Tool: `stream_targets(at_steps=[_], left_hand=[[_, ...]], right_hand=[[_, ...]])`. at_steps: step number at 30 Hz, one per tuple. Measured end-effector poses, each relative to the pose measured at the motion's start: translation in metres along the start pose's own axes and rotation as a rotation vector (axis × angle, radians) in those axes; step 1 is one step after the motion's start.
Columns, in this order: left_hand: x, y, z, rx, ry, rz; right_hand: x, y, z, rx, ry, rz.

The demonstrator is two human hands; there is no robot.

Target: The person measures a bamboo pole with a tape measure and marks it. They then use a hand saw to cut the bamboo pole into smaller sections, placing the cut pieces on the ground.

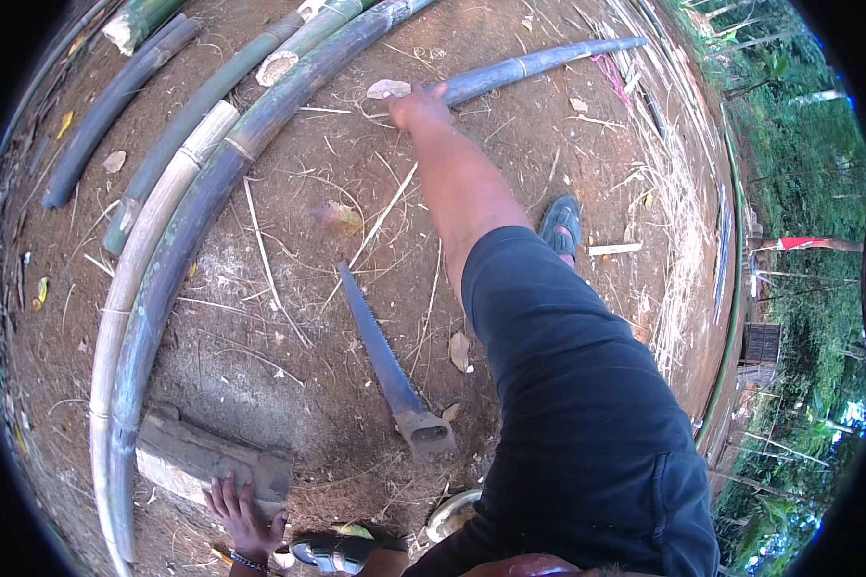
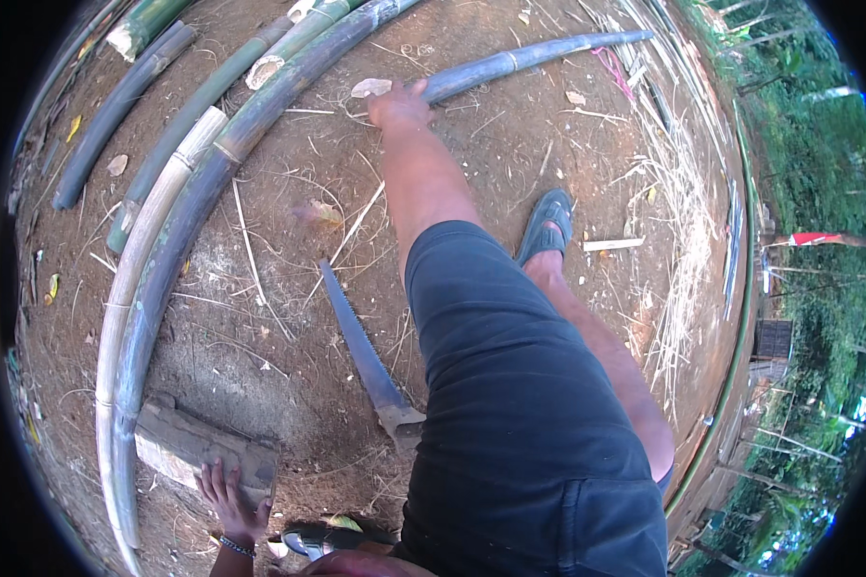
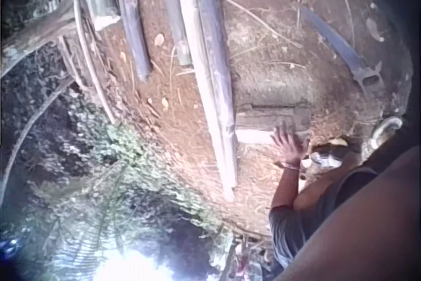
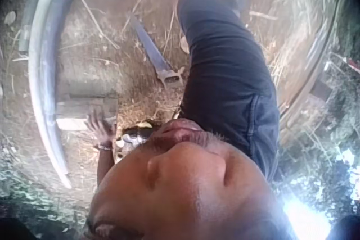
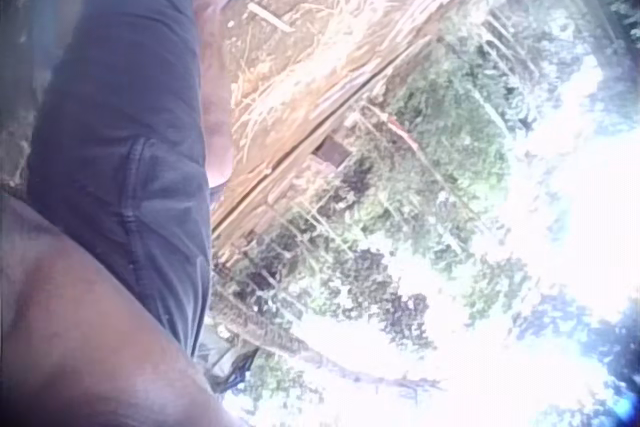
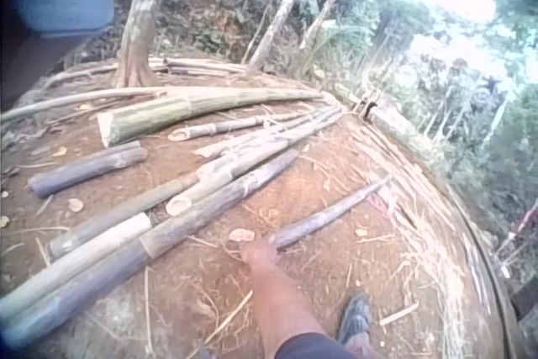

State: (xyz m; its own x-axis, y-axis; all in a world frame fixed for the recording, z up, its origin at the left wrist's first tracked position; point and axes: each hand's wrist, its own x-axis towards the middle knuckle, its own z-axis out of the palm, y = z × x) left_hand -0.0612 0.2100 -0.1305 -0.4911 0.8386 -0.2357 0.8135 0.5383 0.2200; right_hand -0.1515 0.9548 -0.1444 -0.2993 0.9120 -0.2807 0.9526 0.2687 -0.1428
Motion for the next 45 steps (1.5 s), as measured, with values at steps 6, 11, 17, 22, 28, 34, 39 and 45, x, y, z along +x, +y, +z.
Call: stream_targets(at_steps=[6, 11, 17, 22, 28, 34, 39, 45], left_hand=[[0.002, 0.003, -0.002, 0.049, -0.007, 0.018], [0.011, 0.010, 0.002, 0.004, -0.010, 0.042], [0.004, 0.011, -0.018, -0.044, -0.086, -0.033], [0.025, 0.028, -0.046, 0.011, -0.464, -0.053], [0.096, 0.071, -0.154, -0.230, -0.609, -0.128], [0.135, 0.200, -0.248, -0.217, -0.065, 0.305], [0.152, 0.313, -0.277, -0.277, 0.048, 0.318], [0.154, 0.341, -0.247, -0.237, -0.246, 0.169]], right_hand=[[-0.001, 0.024, 0.011, 0.246, 0.111, 0.069], [-0.018, 0.099, 0.020, 0.816, 0.423, 0.170], [-0.096, 0.177, 0.014, 1.776, 0.215, 0.330], [-0.146, 0.274, -0.026, 2.099, -0.067, 0.201], [-0.208, 0.297, -0.117, 2.194, -0.126, 0.209], [-0.293, 0.309, -0.124, 2.276, -0.531, 0.040], [-0.410, 0.260, -0.080, 1.989, -0.929, 0.087], [-0.516, 0.197, -0.050, 1.651, -1.411, -0.120]])
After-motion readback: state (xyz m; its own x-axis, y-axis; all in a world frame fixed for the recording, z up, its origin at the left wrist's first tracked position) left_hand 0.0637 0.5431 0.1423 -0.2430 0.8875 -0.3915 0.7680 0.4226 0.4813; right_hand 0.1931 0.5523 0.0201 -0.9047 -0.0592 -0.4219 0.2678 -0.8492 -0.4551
